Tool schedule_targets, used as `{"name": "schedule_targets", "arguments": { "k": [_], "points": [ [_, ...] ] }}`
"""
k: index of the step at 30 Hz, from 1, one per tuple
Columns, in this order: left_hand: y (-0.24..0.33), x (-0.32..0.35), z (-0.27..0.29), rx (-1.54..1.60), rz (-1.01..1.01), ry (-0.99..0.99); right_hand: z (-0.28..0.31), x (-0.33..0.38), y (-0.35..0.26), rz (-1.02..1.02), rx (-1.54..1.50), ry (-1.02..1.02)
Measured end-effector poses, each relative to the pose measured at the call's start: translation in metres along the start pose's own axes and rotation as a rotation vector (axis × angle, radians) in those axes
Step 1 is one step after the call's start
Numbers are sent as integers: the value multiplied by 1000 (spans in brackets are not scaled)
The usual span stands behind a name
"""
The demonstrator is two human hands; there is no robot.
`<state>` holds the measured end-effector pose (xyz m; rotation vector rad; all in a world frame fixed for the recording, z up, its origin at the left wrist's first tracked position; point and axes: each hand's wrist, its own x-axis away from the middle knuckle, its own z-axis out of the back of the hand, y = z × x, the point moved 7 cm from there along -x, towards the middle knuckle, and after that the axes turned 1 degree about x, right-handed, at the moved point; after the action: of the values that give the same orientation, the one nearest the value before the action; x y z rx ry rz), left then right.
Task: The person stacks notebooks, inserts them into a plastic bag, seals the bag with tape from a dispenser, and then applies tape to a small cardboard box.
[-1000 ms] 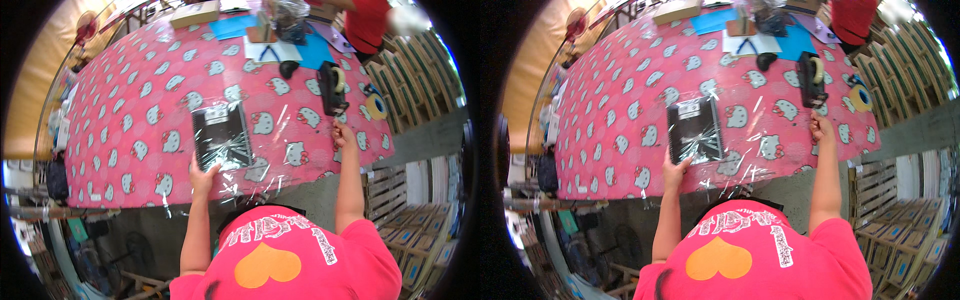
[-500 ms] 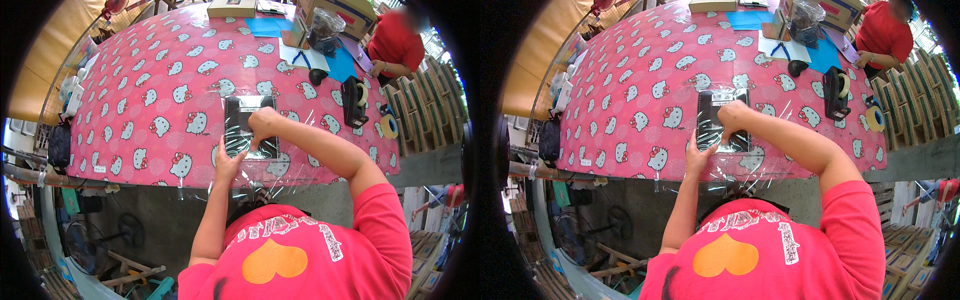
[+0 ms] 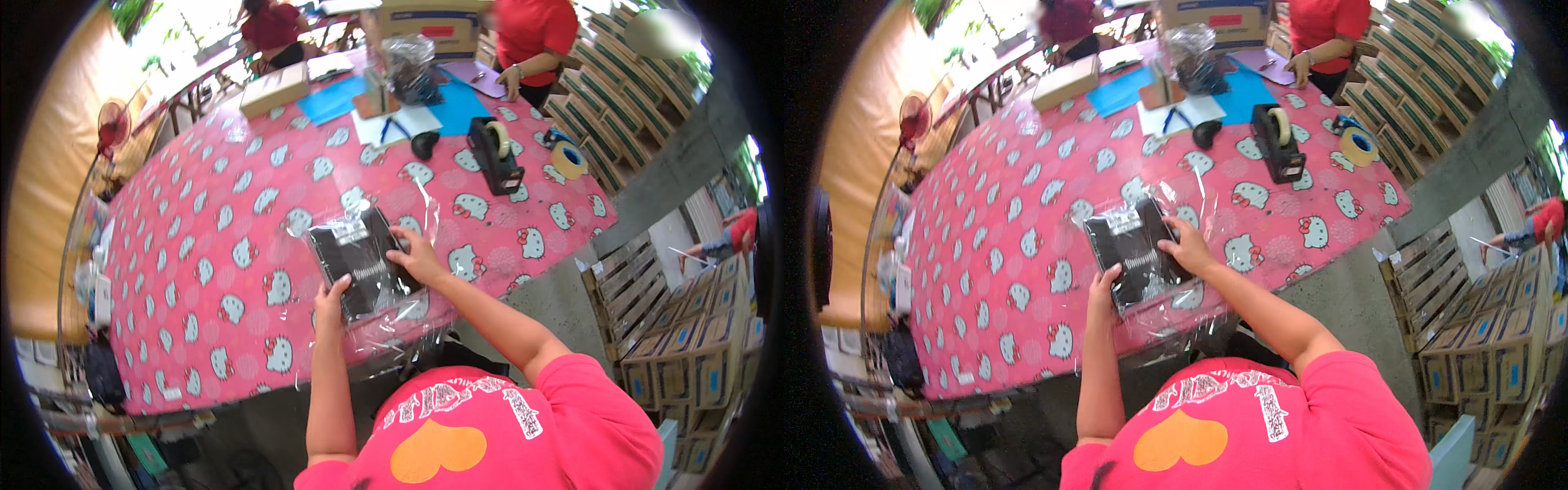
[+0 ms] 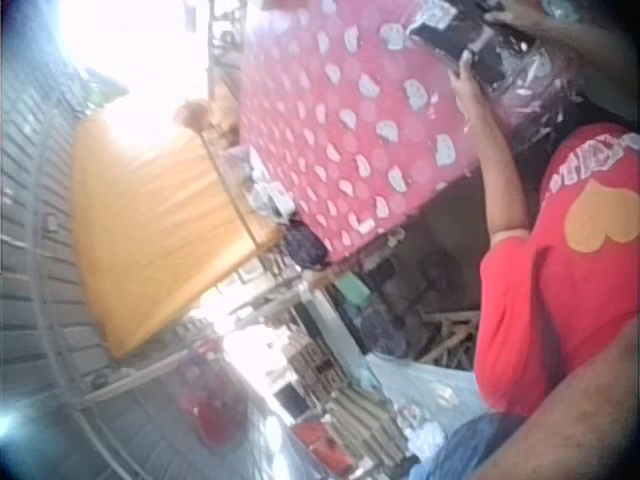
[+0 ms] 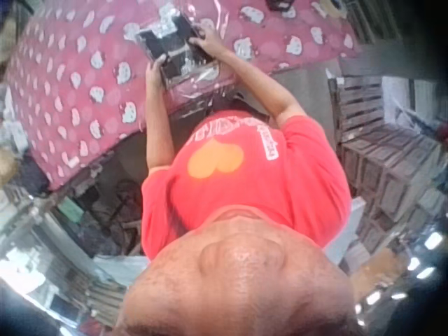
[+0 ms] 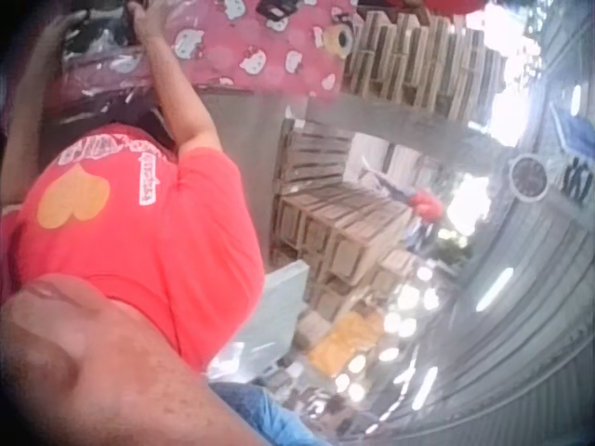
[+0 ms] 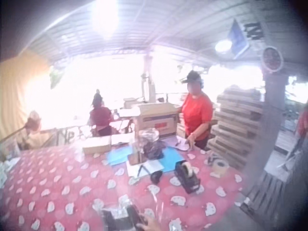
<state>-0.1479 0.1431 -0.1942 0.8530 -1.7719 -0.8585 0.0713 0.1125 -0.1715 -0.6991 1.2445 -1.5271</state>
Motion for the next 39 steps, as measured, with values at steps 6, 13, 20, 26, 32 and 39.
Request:
{"name": "schedule_targets", "arguments": {
  "k": [6, 13, 20, 26, 32, 39],
  "points": [
    [113, 87, -127, -841, -906, -79, 103, 38, -34, -306, -567, -89],
    [105, 134, -314, -1510, -1706, -534, 252, 46, -32, -459, -1133, 123],
    [125, 84, -333, -963, -1339, -110, 436, -57, 25, -156, -1001, 594],
    [28, 36, -173, -1060, -766, 315, 553, -234, 187, -99, -927, 604],
    [-1, 75, -69, -1181, -503, 664, 449, -265, 214, -449, -994, 385],
    [-8, 58, 30, -1358, -445, 880, 464, -234, 119, -140, -581, 347]
  ]
}}
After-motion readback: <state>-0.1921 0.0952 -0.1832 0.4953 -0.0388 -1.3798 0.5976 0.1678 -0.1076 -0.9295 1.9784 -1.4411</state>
